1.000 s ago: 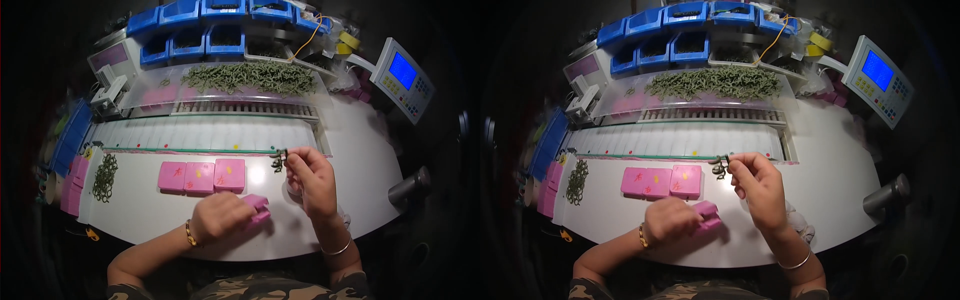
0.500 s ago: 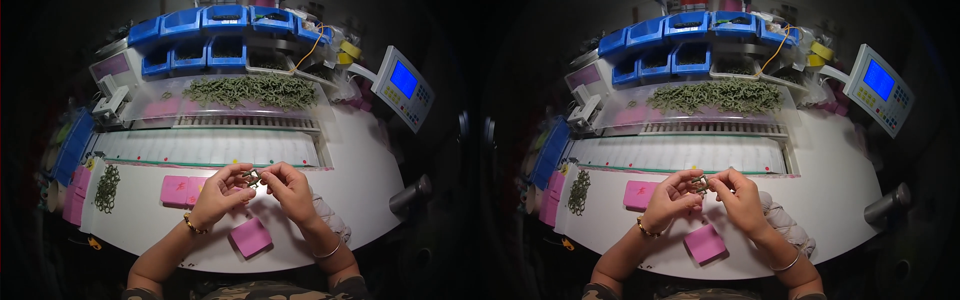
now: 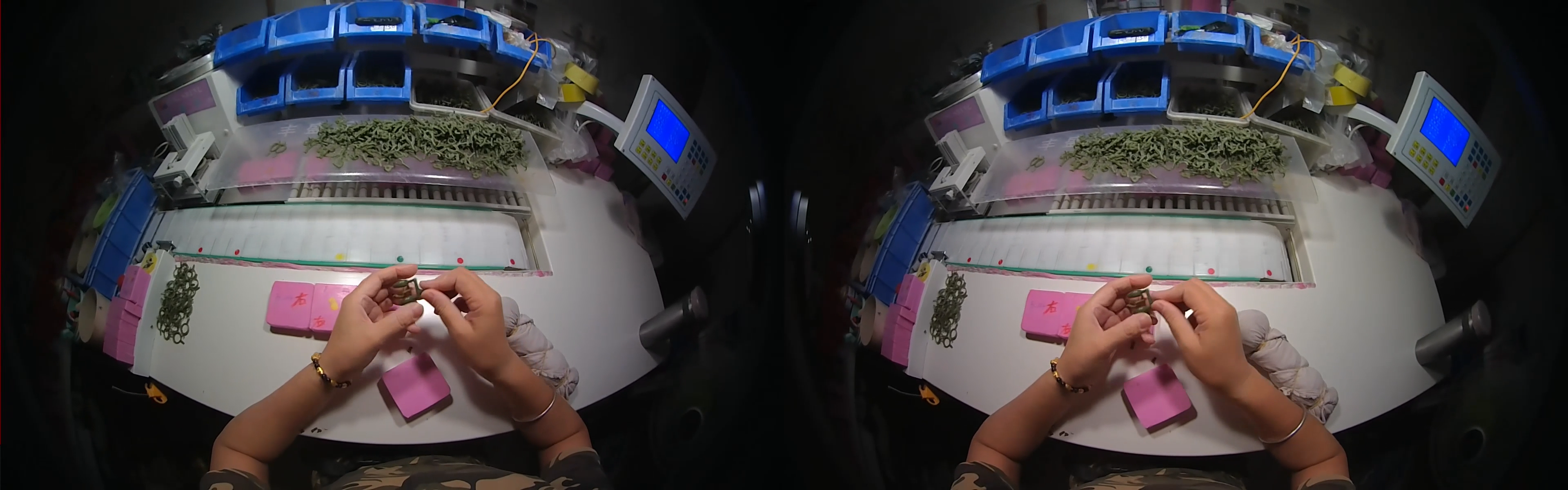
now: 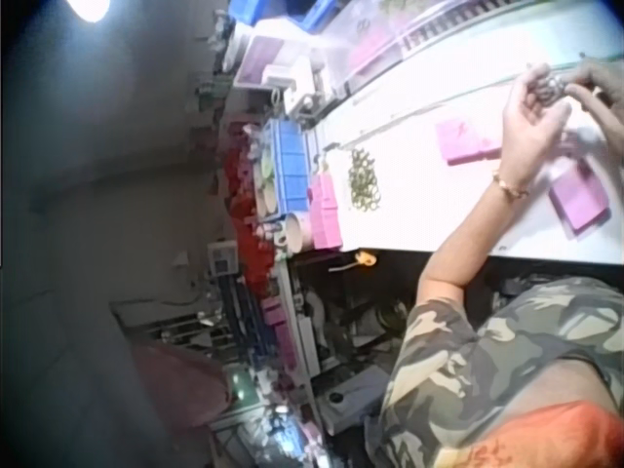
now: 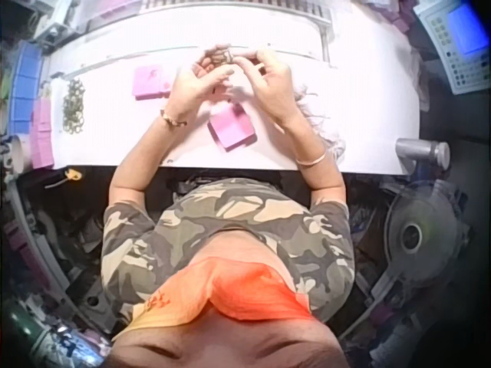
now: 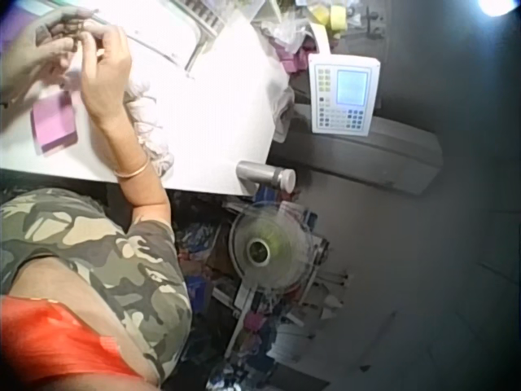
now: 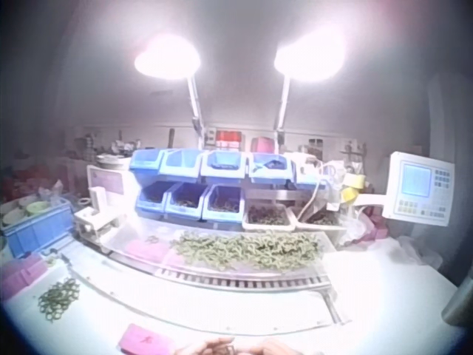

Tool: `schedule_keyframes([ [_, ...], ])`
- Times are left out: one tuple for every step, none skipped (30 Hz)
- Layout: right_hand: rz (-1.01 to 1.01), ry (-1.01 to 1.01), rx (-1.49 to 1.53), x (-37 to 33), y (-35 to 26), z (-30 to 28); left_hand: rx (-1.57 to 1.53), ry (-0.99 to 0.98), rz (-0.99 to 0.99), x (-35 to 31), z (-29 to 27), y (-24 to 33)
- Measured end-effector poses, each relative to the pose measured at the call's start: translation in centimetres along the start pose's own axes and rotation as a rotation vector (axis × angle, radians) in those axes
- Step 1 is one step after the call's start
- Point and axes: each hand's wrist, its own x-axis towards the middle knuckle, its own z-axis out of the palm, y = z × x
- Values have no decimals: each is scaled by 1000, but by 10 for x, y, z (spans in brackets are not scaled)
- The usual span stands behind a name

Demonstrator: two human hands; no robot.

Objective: The person organizes pink plastic cases on a workbench, opens them, and places small metal and plastic components inside each case before closing them.

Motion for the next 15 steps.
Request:
schedule_keyframes([
  [-44, -27, -80, 0, -5, 0, 3, 6, 3, 0, -3, -1],
  [-116, -29, -110, 0, -3, 3, -18, 20, 0, 0, -8, -4],
  [-186, -27, -147, -1, 0, 4, -43, 28, -6, 1, -10, -6],
  [-185, -27, -148, -2, 0, 4, -29, 57, 18, 0, -7, -4],
  [-211, -17, -176, -2, 0, 4, -29, 56, 17, 1, -6, -4],
  [-238, -8, -202, -2, 0, 4, -21, 57, 22, 1, -7, -4],
  [-238, -7, -200, -1, -1, 4, -12, 58, 27, 2, -8, -4],
  [-288, 12, -273, -1, -1, 4, -10, 59, 26, 2, -8, -4],
  [-338, 32, -347, -1, -2, 4, -30, 62, 22, 1, -8, -3],
  [-337, 33, -346, -1, -2, 4, -49, 65, 18, 1, -8, -3],
  [-370, 31, -404, -1, -1, 4, -48, 66, 16, 1, -8, -3],
  [-400, 28, -463, -3, -1, 3, -38, 69, 11, 1, -8, -2],
  [-395, 27, -461, -3, -1, 3, -27, 73, 5, 1, -8, -2],
  [-428, 38, -502, -3, -1, 4, -28, 75, 1, 1, -8, -2],
  [-463, 49, -543, -3, -1, 4, -23, 74, 0, 2, -7, -2],
])
